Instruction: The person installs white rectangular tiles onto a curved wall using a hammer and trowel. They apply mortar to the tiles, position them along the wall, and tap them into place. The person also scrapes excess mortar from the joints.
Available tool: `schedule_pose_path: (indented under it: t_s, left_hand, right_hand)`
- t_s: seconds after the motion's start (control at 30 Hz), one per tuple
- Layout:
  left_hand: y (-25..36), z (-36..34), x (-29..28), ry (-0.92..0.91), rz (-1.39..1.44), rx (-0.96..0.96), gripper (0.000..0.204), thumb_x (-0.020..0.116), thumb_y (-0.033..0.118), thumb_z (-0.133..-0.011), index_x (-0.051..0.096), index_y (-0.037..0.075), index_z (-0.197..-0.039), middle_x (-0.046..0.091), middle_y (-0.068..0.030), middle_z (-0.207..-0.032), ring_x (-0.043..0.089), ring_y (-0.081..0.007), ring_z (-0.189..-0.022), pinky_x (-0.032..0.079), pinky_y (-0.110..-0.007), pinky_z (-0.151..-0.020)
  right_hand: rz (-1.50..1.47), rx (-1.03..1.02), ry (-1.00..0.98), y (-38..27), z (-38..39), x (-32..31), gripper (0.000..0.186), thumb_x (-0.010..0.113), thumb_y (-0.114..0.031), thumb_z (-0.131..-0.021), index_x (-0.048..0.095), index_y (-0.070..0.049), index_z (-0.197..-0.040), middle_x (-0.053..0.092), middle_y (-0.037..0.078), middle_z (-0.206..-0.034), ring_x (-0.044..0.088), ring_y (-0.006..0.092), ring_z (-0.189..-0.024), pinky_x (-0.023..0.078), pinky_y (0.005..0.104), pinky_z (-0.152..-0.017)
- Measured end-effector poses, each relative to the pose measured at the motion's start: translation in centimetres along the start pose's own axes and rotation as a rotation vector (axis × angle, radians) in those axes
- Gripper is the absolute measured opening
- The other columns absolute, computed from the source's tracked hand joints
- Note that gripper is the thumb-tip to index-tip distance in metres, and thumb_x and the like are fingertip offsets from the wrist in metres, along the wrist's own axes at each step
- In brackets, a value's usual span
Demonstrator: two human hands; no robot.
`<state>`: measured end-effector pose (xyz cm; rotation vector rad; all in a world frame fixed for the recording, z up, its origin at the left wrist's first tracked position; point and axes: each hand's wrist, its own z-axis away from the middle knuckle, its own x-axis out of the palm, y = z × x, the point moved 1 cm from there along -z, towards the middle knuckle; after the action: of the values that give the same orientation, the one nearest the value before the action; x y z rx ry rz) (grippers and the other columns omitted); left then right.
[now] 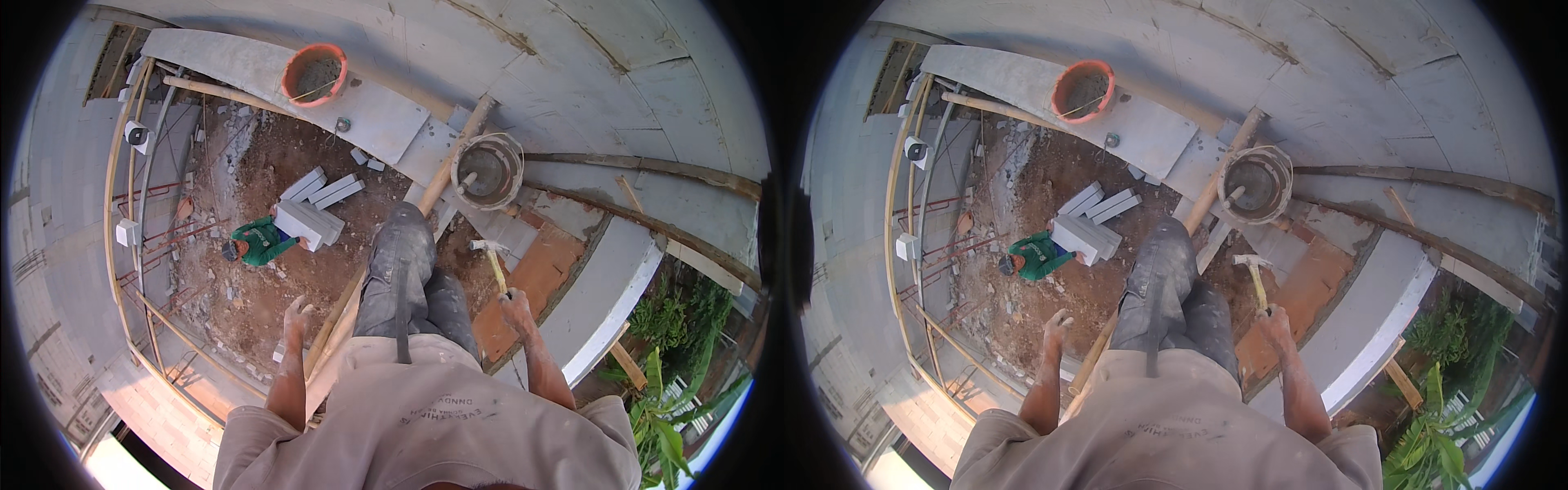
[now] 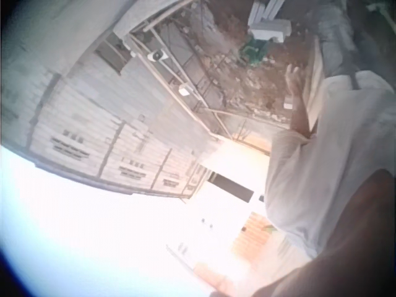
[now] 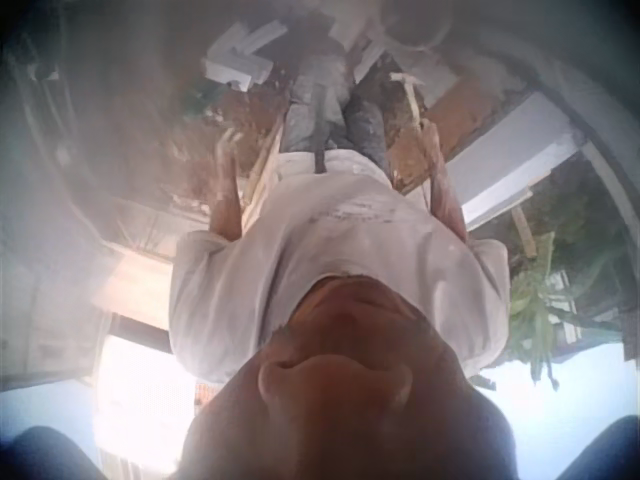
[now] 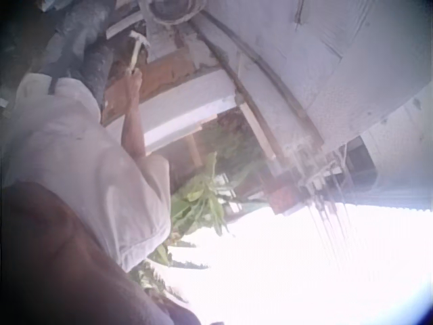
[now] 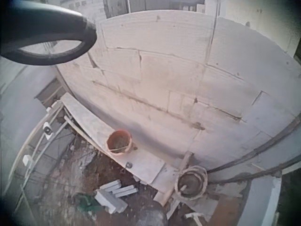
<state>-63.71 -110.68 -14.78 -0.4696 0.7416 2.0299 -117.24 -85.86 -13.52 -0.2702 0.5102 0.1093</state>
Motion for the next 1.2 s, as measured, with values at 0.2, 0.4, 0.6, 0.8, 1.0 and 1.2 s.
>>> schedule_pose_path:
  t_s: [0.2,0.4,0.6,0.8,1.0,1.2]
  left_hand:
    - [4.4,1.4,1.8,-0.160,0.051,-0.103,0.053,0.065,0.004,-0.082,0.054,-0.005,-0.133,0.062,-0.0217,-0.127,0.060,-0.0302,-0.116,0.048,-0.035,-0.096]
    - [4.9,-5.2,2.3,-0.144,0.250,0.165,0.069,0.063,-0.014,-0.076,0.042,-0.006,-0.141,0.061,-0.0196,-0.123,0.059,-0.0253,-0.114,0.051,-0.035,-0.089]
    - [13.1,-11.9,0.2,-0.220,0.142,0.091,0.057,0.061,-0.005,-0.086,0.043,-0.007,-0.141,0.058,-0.0216,-0.129,0.058,-0.0277,-0.115,0.047,-0.034,-0.096]
    - [22.5,-12.4,0.6,-0.277,0.050,0.307,0.048,0.059,0.001,-0.089,0.050,-0.007,-0.135,0.059,-0.0205,-0.129,0.057,-0.0273,-0.119,0.044,-0.036,-0.100]
    - [23.3,-11.4,0.0,-0.314,-0.104,0.412,0.046,0.060,0.002,-0.088,0.052,-0.008,-0.133,0.060,-0.0195,-0.127,0.058,-0.0257,-0.116,0.044,-0.034,-0.100]
    - [18.9,-9.1,-1.7,-0.185,-0.121,0.302,0.048,0.064,0.006,-0.088,0.051,-0.012,-0.131,0.067,-0.0146,-0.109,0.063,-0.0203,-0.104,0.048,-0.032,-0.091]
  right_hand:
    - [-0.133,0.174,-0.005,-1.7,-2.5,0.1,0.034,0.061,-0.028,-0.087,0.065,0.003,-0.102,0.068,0.021,-0.080,0.069,0.0329,-0.078,0.052,0.0444,-0.073]
    - [-0.402,0.357,0.199,-1.0,4.0,-1.8,0.039,0.066,-0.035,-0.088,0.064,0.002,-0.099,0.067,0.015,-0.077,0.067,0.0281,-0.074,0.051,0.0429,-0.070]
    - [-0.298,0.440,0.885,4.7,12.1,-1.3,0.044,0.066,-0.042,-0.090,0.061,-0.002,-0.105,0.066,0.020,-0.081,0.064,0.0356,-0.074,0.049,0.0457,-0.070]
    - [-0.294,0.571,1.124,11.1,15.3,-12.1,0.040,0.064,-0.037,-0.093,0.061,-0.006,-0.118,0.069,0.021,-0.091,0.068,0.0368,-0.087,0.052,0.0433,-0.075]
    - [-0.084,0.486,1.095,13.7,10.3,-18.0,0.047,0.052,-0.039,-0.097,0.055,-0.013,-0.135,0.065,0.025,-0.116,0.060,0.0423,-0.111,0.047,0.0480,-0.094]
    - [0.068,0.376,1.069,19.5,7.4,-15.2,0.046,0.053,-0.035,-0.097,0.057,-0.006,-0.133,0.061,0.026,-0.104,0.056,0.0408,-0.103,0.044,0.0478,-0.092]
